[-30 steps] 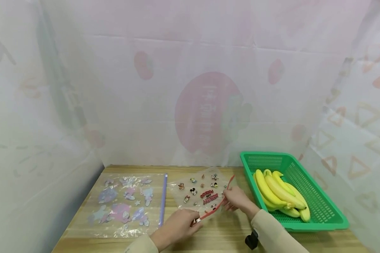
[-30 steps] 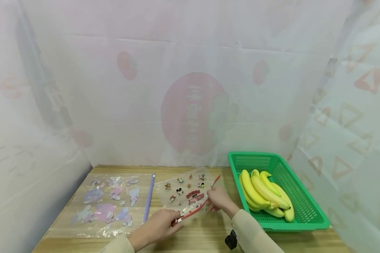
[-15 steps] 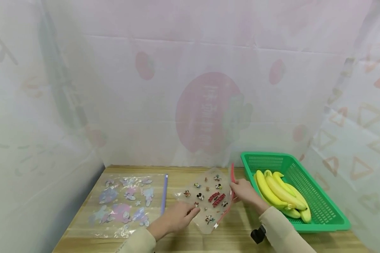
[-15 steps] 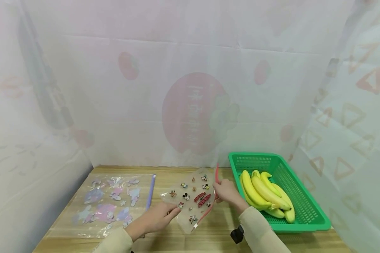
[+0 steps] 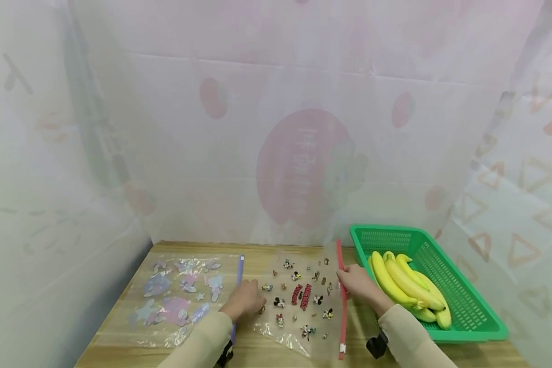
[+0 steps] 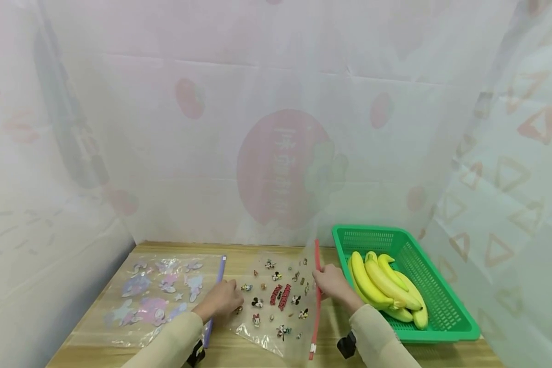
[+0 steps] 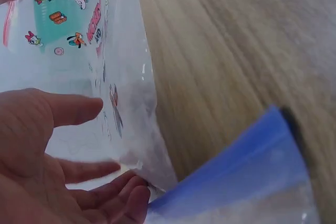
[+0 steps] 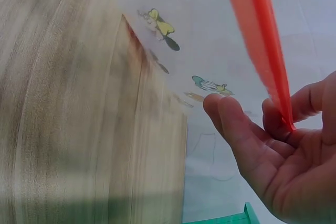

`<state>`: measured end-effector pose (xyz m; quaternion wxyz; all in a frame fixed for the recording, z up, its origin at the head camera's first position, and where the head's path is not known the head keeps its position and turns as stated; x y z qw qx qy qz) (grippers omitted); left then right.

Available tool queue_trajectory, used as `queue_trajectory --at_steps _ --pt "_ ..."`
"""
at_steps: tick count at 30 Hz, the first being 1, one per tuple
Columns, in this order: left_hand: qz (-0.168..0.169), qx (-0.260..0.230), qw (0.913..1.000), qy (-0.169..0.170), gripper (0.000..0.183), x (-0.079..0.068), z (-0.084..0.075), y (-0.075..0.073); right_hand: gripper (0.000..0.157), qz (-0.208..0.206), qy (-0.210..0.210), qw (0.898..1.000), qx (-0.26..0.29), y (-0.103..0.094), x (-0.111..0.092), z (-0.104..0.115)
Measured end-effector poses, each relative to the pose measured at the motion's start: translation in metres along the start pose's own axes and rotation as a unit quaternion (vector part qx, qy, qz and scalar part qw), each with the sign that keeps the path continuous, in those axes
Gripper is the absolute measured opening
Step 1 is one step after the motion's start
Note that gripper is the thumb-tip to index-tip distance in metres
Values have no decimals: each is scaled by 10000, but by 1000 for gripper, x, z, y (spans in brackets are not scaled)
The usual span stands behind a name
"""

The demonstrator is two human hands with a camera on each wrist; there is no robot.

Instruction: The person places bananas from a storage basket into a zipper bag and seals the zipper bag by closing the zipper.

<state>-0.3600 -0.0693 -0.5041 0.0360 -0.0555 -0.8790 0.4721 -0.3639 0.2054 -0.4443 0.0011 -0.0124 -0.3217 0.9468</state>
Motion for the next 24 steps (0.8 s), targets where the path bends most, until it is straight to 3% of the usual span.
queue_trajectory --at_steps 3,5,10,16,24 --pt "48 -182 9997 -185 49 3 3 3 28 17 38 10000 11 0 0 -3" --pt "95 -368 9989 -263 45 4 4 5 29 29 38 10000 -57 1 0 -5" --pt "60 -954 9951 -246 6 2 5 3 30 -50 44 9998 -201 -2 2 -5" --pt "-314 -1339 9904 -131 12 -1 13 -20 26 -57 142 9997 171 0 4 -5" --pt "-465 -1298 9895 -441 10 -6 54 -54 23 94 -4 10000 26 17 6 3"
Point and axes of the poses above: each hand's wrist, its own x-axis towards the middle knuckle, its own y-axis out of the palm, z = x × y, the point moved 8 cm from there along x, towards the middle knuckle, and after that the axes turned 4 degrees about -z, right-handed, at the moved point
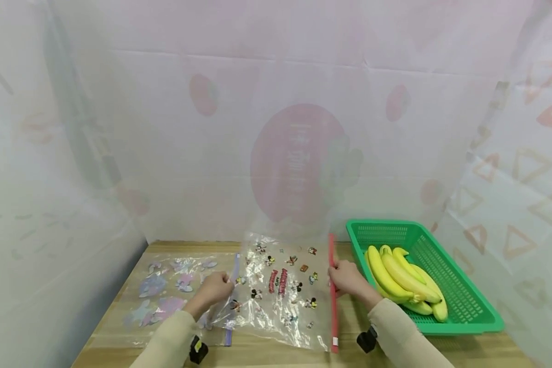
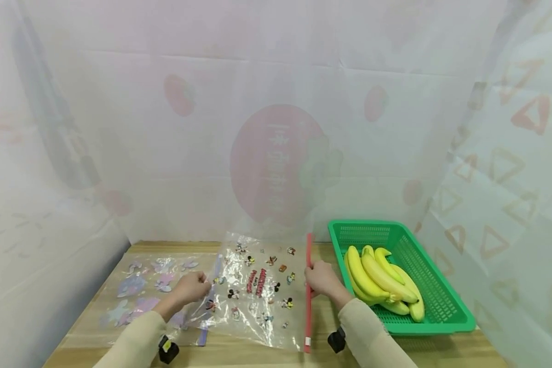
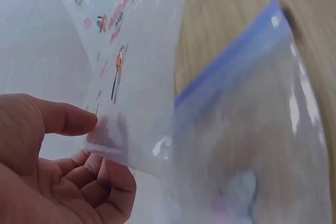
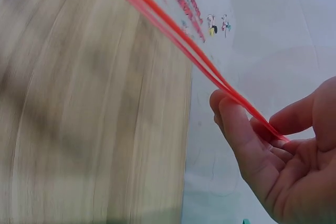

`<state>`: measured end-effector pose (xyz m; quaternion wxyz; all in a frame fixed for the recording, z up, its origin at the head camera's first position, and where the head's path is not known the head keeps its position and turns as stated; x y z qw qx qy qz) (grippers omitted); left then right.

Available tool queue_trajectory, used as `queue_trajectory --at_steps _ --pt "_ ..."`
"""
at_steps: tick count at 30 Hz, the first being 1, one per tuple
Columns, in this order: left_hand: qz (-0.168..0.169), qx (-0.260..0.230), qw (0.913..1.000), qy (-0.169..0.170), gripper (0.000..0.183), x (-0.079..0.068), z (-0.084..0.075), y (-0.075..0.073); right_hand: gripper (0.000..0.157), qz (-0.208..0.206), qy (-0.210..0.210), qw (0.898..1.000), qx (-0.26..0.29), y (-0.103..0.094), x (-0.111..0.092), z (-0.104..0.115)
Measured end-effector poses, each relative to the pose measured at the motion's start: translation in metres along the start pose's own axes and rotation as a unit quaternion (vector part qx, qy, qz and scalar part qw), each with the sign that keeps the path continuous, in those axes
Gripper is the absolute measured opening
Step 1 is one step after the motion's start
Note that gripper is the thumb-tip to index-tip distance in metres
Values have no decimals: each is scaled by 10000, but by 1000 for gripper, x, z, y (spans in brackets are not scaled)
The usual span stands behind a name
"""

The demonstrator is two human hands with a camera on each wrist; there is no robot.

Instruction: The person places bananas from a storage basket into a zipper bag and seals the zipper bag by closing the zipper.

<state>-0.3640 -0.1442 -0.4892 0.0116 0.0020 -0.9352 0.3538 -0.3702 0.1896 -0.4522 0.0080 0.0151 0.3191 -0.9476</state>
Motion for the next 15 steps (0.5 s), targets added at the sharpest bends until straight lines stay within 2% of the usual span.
queue_trajectory --at_steps 6,10,15 --pt "25 415 9990 -138 15 -4 22 -21 22 262 -123 9994 188 27 7 10" --pt "147 632 9977 -199 14 -7 30 -26 22 484 -142 9981 347 45 14 11" --pt "292 813 9960 -224 12 -6 34 -24 24 707 -202 9952 647 59 20 11"
Point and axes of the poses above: each hand's wrist, its own x-axis towards the middle knuckle, its own y-axis out of the palm, z = x × y, the point moved 8 cm from there along x, towards the middle knuckle, and after that the axes turned 4 degrees about -z, right-handed, at the moved point
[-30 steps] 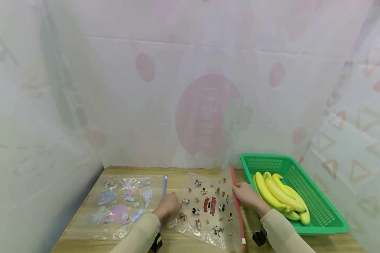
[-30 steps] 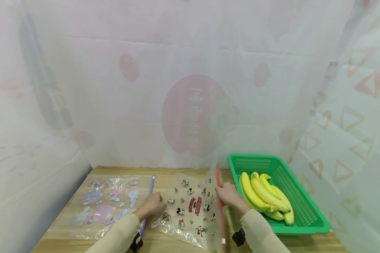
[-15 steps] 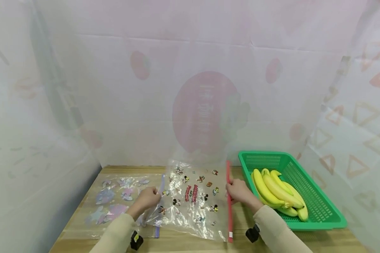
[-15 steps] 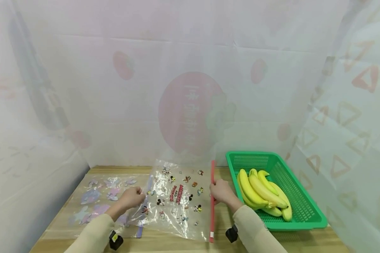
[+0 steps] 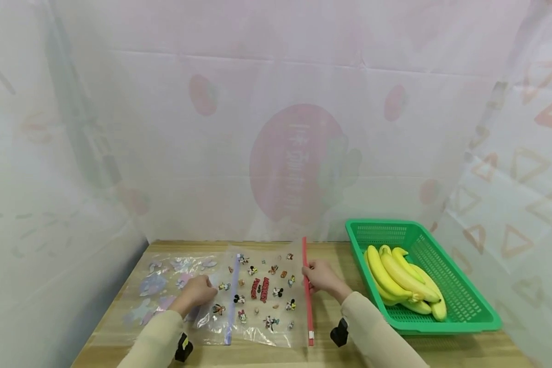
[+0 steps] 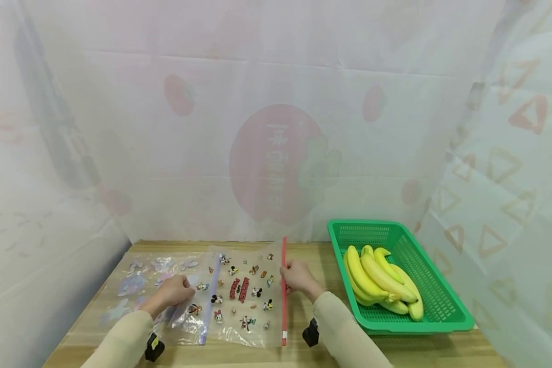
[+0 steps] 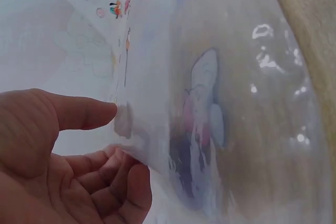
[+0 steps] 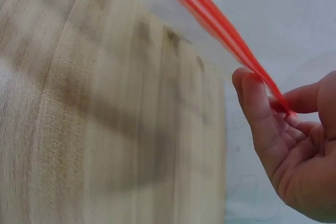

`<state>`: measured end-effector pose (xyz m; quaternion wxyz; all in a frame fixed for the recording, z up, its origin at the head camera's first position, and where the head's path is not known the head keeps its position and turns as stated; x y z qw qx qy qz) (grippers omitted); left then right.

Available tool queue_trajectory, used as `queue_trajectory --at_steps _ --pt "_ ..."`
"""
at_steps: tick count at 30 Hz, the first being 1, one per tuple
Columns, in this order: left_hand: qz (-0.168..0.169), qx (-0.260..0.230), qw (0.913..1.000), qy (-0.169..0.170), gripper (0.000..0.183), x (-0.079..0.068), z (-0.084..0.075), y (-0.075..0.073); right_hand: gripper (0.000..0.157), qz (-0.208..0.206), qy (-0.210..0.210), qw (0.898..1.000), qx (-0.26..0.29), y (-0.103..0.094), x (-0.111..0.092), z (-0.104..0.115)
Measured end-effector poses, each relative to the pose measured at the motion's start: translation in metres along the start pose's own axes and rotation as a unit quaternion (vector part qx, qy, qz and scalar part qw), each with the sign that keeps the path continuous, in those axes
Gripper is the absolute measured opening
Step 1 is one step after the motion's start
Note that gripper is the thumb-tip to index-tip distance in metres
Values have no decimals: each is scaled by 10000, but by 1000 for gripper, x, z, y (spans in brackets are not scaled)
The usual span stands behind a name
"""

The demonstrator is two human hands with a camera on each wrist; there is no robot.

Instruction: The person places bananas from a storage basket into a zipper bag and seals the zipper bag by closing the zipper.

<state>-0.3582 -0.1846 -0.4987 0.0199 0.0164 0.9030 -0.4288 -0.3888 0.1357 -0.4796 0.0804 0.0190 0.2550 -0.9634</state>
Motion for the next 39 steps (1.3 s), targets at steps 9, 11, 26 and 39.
queue_trajectory --at_steps 9,11,26,39 --pt "-527 1205 9908 306 40 3 -38 5 24 400 8 9965 731 10 9 -8" --pt "-397 1091 9920 487 30 1 -56 13 24 475 -9 9950 875 12 10 -8" --pt "1070 -722 9855 1103 40 -24 -146 96 26 677 -193 9900 1219 19 14 0" --pt "524 -1150 9816 1432 20 -23 -160 108 26 819 -145 9860 1443 22 14 4"
Point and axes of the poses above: each hand's wrist, its own x-axis towards the middle knuckle, its own y-axis out of the palm, z = x × y, the point moved 8 cm from there along x, towards the middle knuckle, and after that the axes turned 4 degrees about -z, right-handed, at the moved point
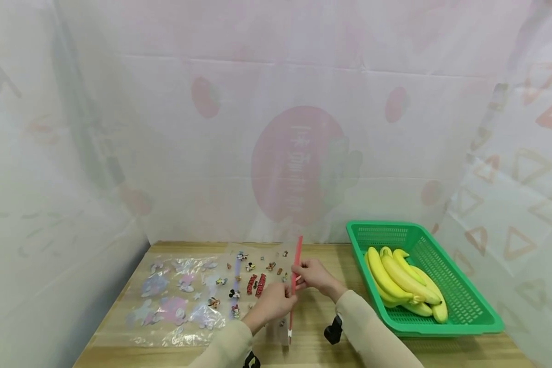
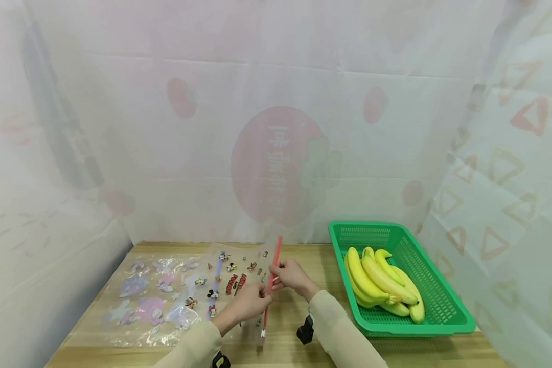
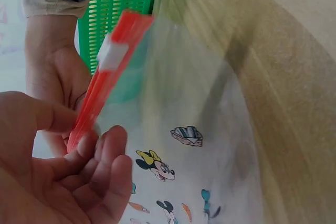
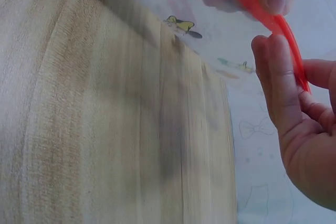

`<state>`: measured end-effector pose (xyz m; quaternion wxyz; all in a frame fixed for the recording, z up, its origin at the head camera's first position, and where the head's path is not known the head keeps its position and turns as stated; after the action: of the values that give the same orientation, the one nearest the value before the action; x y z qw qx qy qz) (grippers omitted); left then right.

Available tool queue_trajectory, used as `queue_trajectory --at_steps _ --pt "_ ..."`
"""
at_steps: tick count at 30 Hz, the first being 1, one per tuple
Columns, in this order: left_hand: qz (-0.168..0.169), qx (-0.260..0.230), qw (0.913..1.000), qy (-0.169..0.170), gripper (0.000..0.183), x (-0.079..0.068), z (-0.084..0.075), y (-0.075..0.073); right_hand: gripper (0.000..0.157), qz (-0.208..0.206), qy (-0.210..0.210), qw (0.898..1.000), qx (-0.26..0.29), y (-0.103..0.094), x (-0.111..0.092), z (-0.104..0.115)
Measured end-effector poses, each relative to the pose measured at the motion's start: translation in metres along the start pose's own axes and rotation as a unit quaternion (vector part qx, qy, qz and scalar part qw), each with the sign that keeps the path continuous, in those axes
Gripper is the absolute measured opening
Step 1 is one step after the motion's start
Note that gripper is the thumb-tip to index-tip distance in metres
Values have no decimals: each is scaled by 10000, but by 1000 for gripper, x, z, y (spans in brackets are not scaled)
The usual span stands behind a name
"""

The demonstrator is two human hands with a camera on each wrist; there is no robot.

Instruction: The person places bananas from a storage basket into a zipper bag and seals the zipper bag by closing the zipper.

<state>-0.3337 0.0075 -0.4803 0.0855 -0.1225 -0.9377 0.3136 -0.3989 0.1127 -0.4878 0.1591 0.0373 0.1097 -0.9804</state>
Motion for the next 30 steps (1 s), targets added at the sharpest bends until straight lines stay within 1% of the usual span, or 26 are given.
queue_trajectory --at_steps 2,6,9,13,16,20,23,27,30 --pt "-108 38 9999 70 17 -1 0 -1 27 4 44 10000 -11 0 1 -2" --pt "-325 234 9986 338 16 -2 -3 -5 33 23 73 9999 66 -1 6 -5" --pt "-371 202 9981 450 19 -2 -4 -7 35 52 80 9998 156 -1 9 -7" --pt "-341 97 9982 491 22 -4 -5 -8 34 59 14 9999 162 -1 10 -5" --pt "-320 90 9983 477 24 -4 -5 -8 33 22 -44 10000 82 -2 9 -3" --pt "-296 63 9987 417 23 -5 -5 -8 31 -69 -180 9996 -188 -4 8 0" --pt "-242 -147 9991 309 23 -5 -4 -7 28 -122 -286 9990 -311 -7 8 2" --pt "-147 -516 9985 109 26 -4 0 -4 21 -33 -298 9994 -171 -7 8 2" --pt "-141 -559 9983 8 27 -2 4 -3 18 122 -236 9996 57 -5 8 1"
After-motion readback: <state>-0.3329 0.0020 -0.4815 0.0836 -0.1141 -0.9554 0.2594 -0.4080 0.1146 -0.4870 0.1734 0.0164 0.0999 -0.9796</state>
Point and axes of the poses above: each hand's wrist, its own x-axis towards the middle knuckle, its own y-axis out of the palm, z = x × y, the point moved 8 cm from there along x, towards the middle knuckle, and after that the axes turned 4 degrees about -z, right-handed, at the moved point
